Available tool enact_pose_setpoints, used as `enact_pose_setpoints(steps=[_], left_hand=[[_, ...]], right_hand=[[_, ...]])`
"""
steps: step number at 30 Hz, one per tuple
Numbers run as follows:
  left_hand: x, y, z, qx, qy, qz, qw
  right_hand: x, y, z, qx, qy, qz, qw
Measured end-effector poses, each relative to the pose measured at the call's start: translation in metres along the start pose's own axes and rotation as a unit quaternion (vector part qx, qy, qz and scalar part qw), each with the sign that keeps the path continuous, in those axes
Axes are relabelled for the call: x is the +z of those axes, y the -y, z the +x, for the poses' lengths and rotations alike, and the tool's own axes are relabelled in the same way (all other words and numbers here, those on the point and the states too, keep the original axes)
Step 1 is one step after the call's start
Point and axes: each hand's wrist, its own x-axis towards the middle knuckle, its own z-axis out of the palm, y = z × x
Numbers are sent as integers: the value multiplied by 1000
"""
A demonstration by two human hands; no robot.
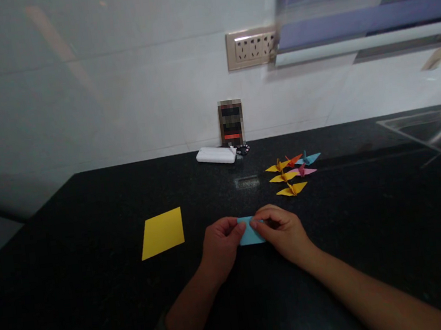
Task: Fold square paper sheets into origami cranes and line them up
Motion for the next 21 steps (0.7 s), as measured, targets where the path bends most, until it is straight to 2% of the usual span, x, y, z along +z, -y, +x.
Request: enact_pose_setpoints(steps=[8,12,15,21], left_hand=[[-1,5,1,-2,-5,1,1000],[1,3,0,1,9,-6,1000],[3,1,-1,-8,26,-34,999],[5,-2,-2,-10,28,-34,999]], right_hand=[[3,2,-1,7,12,0,1000],[4,1,-3,82,15,45,996],[4,0,-4,122,40,58,990],[2,-1,-6,96,44,-23,994]])
